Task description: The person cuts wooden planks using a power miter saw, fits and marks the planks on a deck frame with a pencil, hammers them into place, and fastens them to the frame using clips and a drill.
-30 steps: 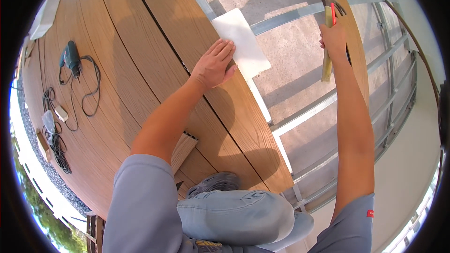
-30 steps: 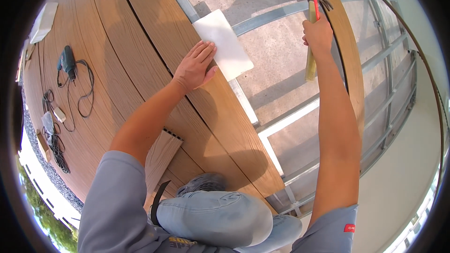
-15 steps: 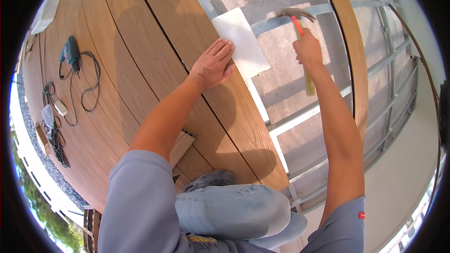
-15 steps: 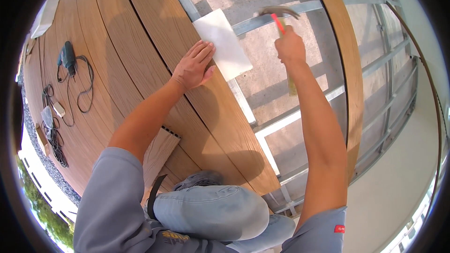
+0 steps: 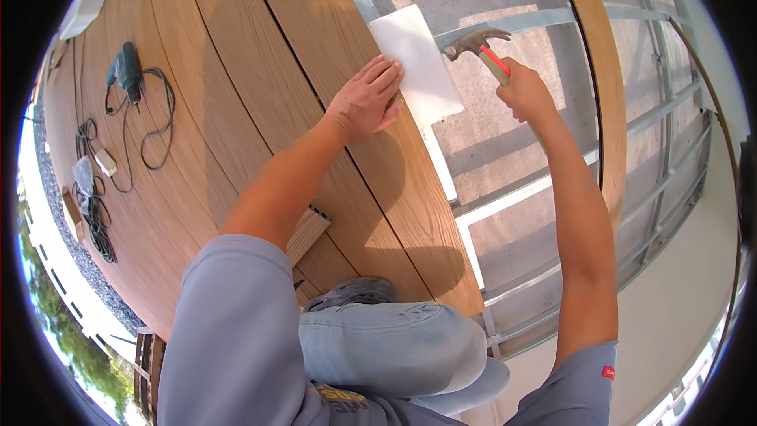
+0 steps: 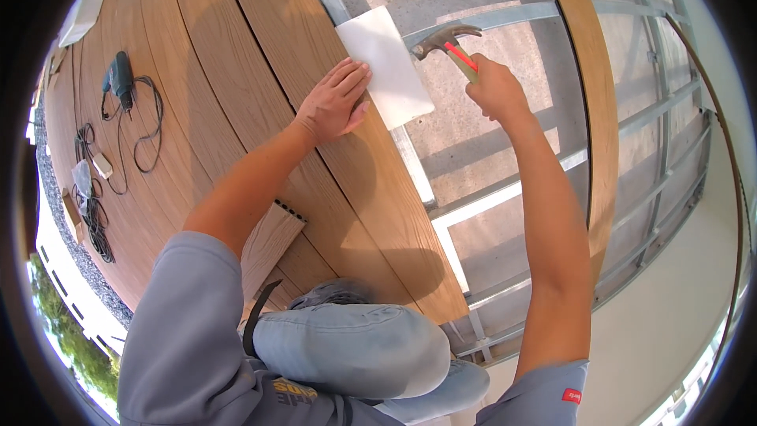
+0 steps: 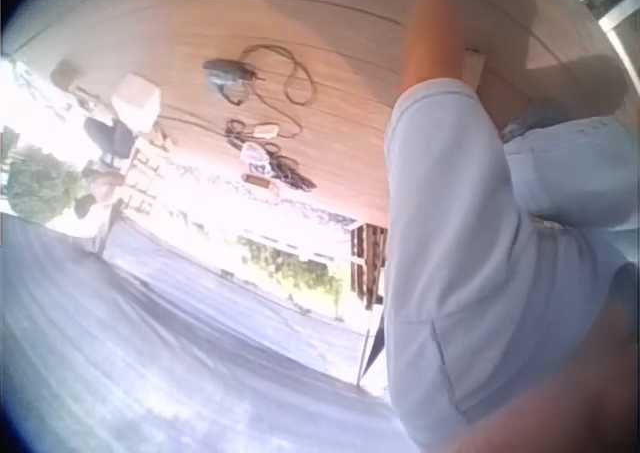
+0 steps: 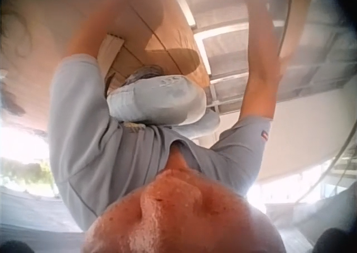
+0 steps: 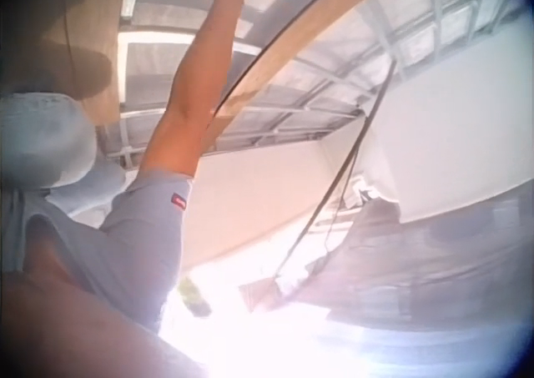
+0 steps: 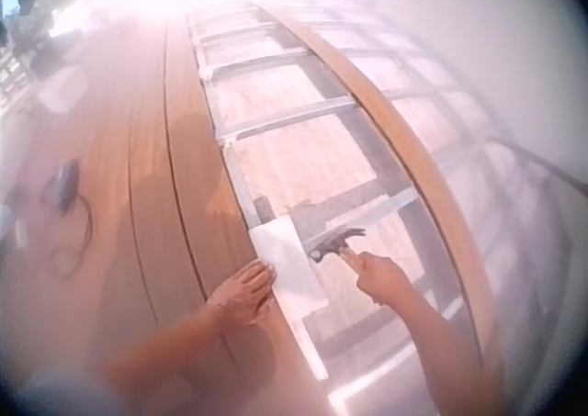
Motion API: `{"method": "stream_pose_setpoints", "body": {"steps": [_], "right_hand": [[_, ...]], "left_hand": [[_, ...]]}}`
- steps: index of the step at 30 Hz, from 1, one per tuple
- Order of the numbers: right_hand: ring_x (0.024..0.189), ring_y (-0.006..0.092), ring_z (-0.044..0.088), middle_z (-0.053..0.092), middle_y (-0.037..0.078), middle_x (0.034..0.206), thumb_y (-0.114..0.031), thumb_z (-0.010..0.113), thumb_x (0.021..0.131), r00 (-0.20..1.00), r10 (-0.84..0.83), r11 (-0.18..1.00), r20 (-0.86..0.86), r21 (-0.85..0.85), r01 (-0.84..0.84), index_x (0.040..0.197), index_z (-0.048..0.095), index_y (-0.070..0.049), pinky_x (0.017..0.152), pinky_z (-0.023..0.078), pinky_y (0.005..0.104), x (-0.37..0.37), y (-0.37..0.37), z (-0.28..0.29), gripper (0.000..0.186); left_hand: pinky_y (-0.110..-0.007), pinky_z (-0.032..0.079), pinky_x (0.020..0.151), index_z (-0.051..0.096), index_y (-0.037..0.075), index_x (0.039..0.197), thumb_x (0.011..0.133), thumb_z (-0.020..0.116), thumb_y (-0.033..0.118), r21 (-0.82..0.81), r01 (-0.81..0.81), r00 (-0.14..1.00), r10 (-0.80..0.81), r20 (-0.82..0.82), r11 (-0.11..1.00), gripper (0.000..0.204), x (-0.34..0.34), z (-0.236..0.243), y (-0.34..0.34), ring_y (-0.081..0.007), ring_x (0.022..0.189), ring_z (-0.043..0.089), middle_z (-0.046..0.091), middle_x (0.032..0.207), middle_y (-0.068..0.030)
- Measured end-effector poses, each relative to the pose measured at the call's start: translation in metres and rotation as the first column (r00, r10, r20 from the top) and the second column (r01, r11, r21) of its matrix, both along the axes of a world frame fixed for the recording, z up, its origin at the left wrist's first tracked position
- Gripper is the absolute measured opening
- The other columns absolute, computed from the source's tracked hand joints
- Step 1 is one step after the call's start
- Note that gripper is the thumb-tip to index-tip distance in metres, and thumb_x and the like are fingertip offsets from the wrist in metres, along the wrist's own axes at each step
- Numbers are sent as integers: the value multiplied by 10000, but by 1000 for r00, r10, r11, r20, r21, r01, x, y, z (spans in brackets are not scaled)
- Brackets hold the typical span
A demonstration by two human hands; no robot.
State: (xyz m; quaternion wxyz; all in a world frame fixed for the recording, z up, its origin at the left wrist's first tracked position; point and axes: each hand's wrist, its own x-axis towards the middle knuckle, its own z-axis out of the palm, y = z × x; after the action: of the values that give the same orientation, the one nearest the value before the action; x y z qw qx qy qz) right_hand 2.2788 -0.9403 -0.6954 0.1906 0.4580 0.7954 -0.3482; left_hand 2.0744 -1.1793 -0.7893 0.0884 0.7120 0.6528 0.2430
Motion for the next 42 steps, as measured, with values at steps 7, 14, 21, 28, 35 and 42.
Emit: {"method": "stream_pose_setpoints", "body": {"steps": [7,14,21,28,35,42], "right_hand": [[536,260,685,684,186,755,-60,544,840,860,-474,849,-190,162,503,1096,580,47,465,558,395,3,9,-13,280],[508,214,638,640,147,705,-53,554,810,961,-270,960,-67,59,274,1129,566,41,448,541,365,17,40,10,333],[524,247,670,676,186,748,-54,565,827,986,-164,983,-39,74,167,1219,562,26,466,554,391,-3,6,-4,400],[527,247,672,666,165,720,-77,558,844,870,-453,856,-196,178,486,1126,570,51,457,551,375,14,30,-3,310],[477,229,634,651,133,691,-63,565,820,985,-169,984,-35,51,170,1189,604,-30,454,548,359,1,26,20,373],[509,267,668,673,194,717,-57,554,837,980,-199,971,-22,132,200,1074,555,44,470,556,391,-14,15,-9,258]], "left_hand": [[-458,337,1217,601,-80,1285,892,628,163,-2,6,1000,-6,26,1000,462,-2,0,11,-337,1330,493,570,1359,-182],[-458,340,1214,600,-84,1284,891,634,162,-1,1,1000,-1,7,1000,465,-2,-4,7,-339,1324,500,570,1358,-184],[-458,354,1205,606,-86,1270,887,638,159,-9,18,999,-18,-26,1000,456,-9,0,12,-342,1322,498,578,1338,-185],[-459,365,1199,618,-79,1256,871,656,148,10,11,1000,-11,-8,1000,448,-3,0,9,-337,1300,510,586,1320,-177],[-461,363,1202,611,-73,1260,866,659,134,11,-9,1000,9,-10,1000,447,0,-3,2,-339,1294,515,589,1308,-176],[-461,369,1197,612,-74,1257,861,675,149,24,3,1000,-3,7,1000,459,-11,-4,12,-338,1311,503,585,1306,-170]]}}
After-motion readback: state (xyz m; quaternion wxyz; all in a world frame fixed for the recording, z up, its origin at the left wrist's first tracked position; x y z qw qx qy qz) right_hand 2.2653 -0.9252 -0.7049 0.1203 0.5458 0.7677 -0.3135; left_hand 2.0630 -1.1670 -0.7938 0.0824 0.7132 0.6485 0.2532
